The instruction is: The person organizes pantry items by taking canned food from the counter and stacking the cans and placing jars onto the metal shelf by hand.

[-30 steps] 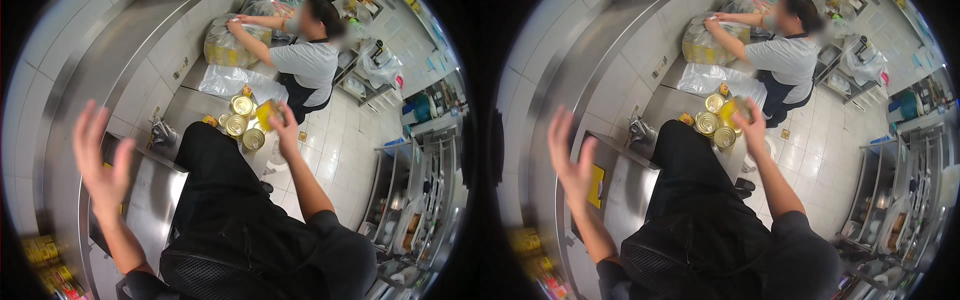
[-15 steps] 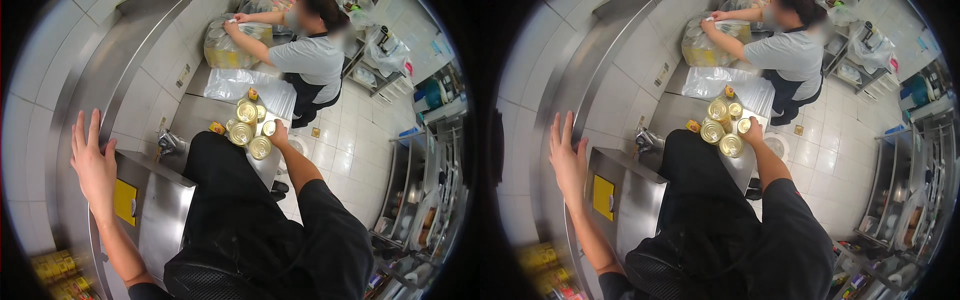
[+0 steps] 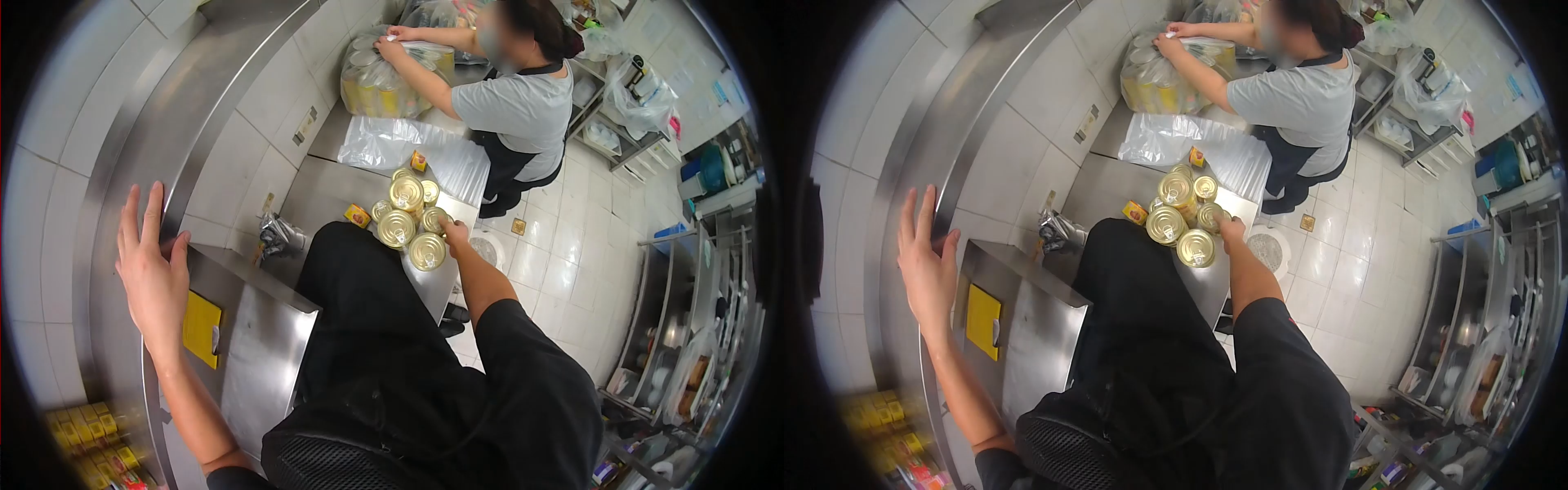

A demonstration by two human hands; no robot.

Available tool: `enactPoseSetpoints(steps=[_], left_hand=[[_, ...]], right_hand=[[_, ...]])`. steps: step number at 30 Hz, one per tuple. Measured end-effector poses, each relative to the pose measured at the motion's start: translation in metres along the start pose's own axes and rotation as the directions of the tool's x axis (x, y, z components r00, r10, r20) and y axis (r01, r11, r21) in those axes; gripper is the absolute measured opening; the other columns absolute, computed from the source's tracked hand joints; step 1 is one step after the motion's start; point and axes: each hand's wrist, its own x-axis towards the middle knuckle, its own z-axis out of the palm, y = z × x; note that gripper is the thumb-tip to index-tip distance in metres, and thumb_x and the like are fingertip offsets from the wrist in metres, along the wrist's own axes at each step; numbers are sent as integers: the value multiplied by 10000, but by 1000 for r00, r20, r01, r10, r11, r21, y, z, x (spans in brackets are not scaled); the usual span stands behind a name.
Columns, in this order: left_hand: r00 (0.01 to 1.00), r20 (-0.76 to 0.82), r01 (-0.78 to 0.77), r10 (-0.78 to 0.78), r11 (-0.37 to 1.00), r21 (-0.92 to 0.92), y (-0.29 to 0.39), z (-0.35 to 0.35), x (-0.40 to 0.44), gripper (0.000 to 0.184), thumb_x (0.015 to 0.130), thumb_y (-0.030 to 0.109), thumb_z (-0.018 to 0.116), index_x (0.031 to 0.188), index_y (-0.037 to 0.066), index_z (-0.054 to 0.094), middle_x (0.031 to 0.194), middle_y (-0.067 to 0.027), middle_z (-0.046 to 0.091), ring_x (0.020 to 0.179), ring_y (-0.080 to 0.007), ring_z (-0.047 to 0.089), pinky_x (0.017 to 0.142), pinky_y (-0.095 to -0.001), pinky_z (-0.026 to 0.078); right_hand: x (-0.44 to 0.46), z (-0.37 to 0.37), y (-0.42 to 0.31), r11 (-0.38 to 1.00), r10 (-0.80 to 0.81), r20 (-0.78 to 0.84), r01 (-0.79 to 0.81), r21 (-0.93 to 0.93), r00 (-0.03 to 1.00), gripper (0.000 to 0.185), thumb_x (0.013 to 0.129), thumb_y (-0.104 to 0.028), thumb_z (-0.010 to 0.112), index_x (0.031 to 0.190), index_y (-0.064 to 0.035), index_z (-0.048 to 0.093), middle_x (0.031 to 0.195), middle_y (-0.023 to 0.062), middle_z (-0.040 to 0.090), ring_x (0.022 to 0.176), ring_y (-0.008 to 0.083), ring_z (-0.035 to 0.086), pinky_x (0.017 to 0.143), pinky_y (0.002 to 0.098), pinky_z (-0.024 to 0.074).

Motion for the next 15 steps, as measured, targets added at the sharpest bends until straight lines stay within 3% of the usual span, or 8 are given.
enactPoseSetpoints(steps=[2,3,5,8,10,15], left_hand=[[1000,3,-14,14,1000,16,1,-1,0,687,911,28,725,1527,270,541,1605,-99,458,949,-228,748,865,-396,592],[1000,14,-3,4,1000,-13,2,-2,0,686,911,30,723,1528,268,540,1605,-99,458,947,-230,748,871,-398,590],[1000,28,2,-1,999,-39,4,-1,2,685,911,32,722,1528,267,539,1604,-99,458,946,-233,747,878,-401,587],[1000,15,-24,24,1000,-9,3,-3,-1,673,913,34,719,1524,256,543,1600,-103,461,944,-241,747,874,-400,589],[992,91,99,-92,992,-75,12,-7,1,665,911,54,728,1521,250,548,1610,-73,452,1287,-274,613,1067,-479,467],[990,110,96,-85,991,-98,9,-6,1,653,922,60,718,1524,240,543,1610,-77,447,1278,-270,619,1076,-480,456]], right_hand=[[5,4,4,954,-143,-79,116,-276,987,705,873,-307,840,1344,145,575,1224,223,691,1001,328,695,803,431,580],[11,6,5,956,-142,-77,116,-269,987,705,873,-307,840,1344,145,575,1224,223,691,1001,328,695,803,431,580],[24,7,9,1000,20,39,-20,0,999,554,893,-242,833,1249,136,637,1144,214,711,996,322,711,768,420,595],[36,15,21,990,47,43,-53,130,998,472,892,-187,838,1202,122,661,1084,208,717,883,300,713,676,407,587],[34,18,23,984,52,29,-56,171,998,424,892,-153,827,1179,115,668,1058,207,718,839,298,712,640,403,585],[17,5,11,984,83,75,-94,152,994,340,883,-93,803,1136,94,675,1013,190,708,698,271,680,569,364,573]])
